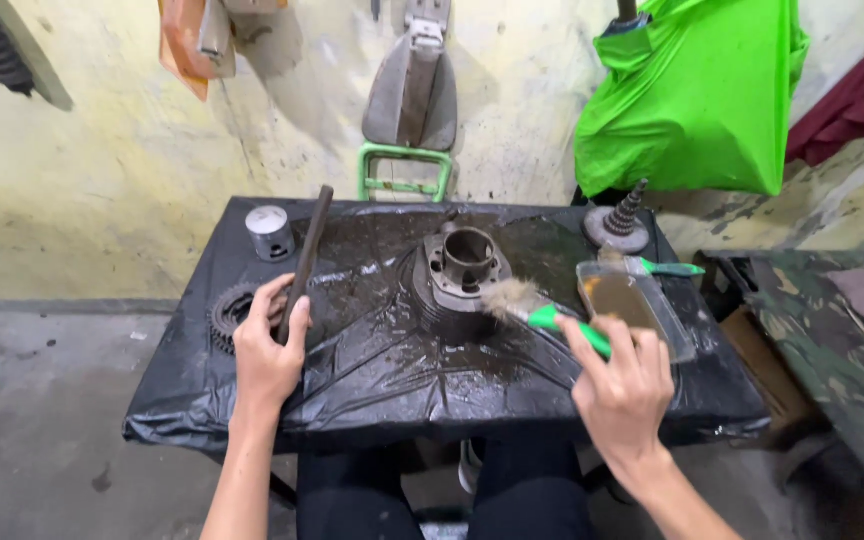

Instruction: Cleaning a motorcycle cylinder block using a brush and cleaning solution

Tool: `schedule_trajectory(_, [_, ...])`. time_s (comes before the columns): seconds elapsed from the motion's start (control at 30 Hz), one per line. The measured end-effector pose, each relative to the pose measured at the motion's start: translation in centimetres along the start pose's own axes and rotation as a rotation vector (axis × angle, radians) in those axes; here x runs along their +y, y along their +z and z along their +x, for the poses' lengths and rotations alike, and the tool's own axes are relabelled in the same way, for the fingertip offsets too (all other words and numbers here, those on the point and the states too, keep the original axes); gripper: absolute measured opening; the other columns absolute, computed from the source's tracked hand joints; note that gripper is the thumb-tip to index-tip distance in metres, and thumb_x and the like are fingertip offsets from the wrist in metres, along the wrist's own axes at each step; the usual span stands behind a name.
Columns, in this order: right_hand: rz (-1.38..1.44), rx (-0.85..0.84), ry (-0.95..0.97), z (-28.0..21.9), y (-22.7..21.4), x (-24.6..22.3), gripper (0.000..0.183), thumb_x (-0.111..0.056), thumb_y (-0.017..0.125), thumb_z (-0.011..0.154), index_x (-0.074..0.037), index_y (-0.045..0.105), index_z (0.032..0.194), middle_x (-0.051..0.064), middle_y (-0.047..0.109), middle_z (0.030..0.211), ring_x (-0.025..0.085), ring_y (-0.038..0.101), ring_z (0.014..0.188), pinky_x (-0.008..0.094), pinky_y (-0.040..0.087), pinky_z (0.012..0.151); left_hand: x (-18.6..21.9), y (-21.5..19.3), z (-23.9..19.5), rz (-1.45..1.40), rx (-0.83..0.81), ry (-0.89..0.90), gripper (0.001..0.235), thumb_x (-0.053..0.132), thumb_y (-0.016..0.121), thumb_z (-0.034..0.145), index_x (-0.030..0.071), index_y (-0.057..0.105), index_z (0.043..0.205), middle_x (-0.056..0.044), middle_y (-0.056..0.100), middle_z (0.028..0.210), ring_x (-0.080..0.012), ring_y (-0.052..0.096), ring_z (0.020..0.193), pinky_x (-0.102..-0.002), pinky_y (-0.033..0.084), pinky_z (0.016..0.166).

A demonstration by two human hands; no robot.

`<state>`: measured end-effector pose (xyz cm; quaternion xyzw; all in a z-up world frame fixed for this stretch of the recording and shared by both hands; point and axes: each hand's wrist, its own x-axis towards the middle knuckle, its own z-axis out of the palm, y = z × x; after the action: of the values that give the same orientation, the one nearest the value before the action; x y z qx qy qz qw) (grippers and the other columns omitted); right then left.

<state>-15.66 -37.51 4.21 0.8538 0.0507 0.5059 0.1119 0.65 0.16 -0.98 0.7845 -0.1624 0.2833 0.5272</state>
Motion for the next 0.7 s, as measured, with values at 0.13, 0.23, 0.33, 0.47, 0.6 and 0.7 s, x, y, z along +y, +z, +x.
schedule_trajectory(0.13, [0.066,0.085,0.075,-1.7,0.4,-1.3,0.056,0.017,0.061,0.101,-0.027,0.086,0.125,0.005,0.074,0.114,0.031,0.055,0.087,0.043,0.049,0.081,0.5,-0.1,0.0,-0.009,-0.018,-0.037,0.035,0.024,0.066,0.109,0.006,0.067,0.139,-0.008,0.077,0.098,-0.0170,0.079,0.085,-0.032,0.059,0.085])
schedule_trajectory(0.23, [0.088,0.076,0.087,-1.8,0.7,-2.5,0.056,0.017,0.062,0.100,-0.026,0.087,0.126,0.006,0.075,0.115,0.032,0.055,0.089,0.043,0.050,0.082,0.6,-0.1,0.1,-0.003,-0.034,-0.068,0.037,0.026,0.066,0.109,0.006,0.066,0.140,-0.009,0.077,0.101,-0.0177,0.079,0.085,-0.032,0.059,0.085])
schedule_trajectory(0.33, [0.156,0.077,0.070,-1.6,1.3,-3.9,0.059,0.016,0.060,0.095,-0.024,0.086,0.129,0.008,0.074,0.115,0.032,0.056,0.092,0.045,0.049,0.082,0.0,0.0,0.0,-0.005,-0.014,-0.018,0.035,0.023,0.066,0.110,0.005,0.065,0.140,-0.010,0.074,0.102,-0.0173,0.079,0.083,-0.030,0.059,0.086])
schedule_trajectory(0.47, [0.212,0.068,0.028,0.1,2.0,-5.8,0.050,0.013,0.061,0.099,-0.022,0.085,0.127,0.008,0.074,0.113,0.031,0.056,0.090,0.044,0.046,0.078,0.4,0.0,0.0,0.005,-0.020,-0.011,0.035,0.024,0.065,0.111,0.006,0.065,0.140,-0.009,0.075,0.101,-0.0172,0.078,0.083,-0.031,0.058,0.089])
schedule_trajectory(0.6, [0.235,0.059,0.014,1.5,2.7,-6.6,0.057,0.015,0.060,0.096,-0.024,0.082,0.130,0.009,0.073,0.114,0.031,0.057,0.088,0.043,0.046,0.075,0.8,-0.1,0.1,-0.008,-0.015,-0.003,0.035,0.022,0.064,0.110,0.005,0.065,0.140,-0.009,0.075,0.096,-0.0167,0.076,0.083,-0.031,0.057,0.090])
schedule_trajectory(0.7, [0.230,0.053,0.014,1.0,2.3,-5.1,0.064,0.020,0.062,0.085,-0.022,0.083,0.130,0.009,0.074,0.111,0.030,0.057,0.089,0.043,0.046,0.075,0.5,-0.1,0.1,0.005,-0.020,-0.010,0.035,0.024,0.064,0.110,0.005,0.065,0.140,-0.009,0.078,0.100,-0.0169,0.078,0.084,-0.032,0.058,0.091])
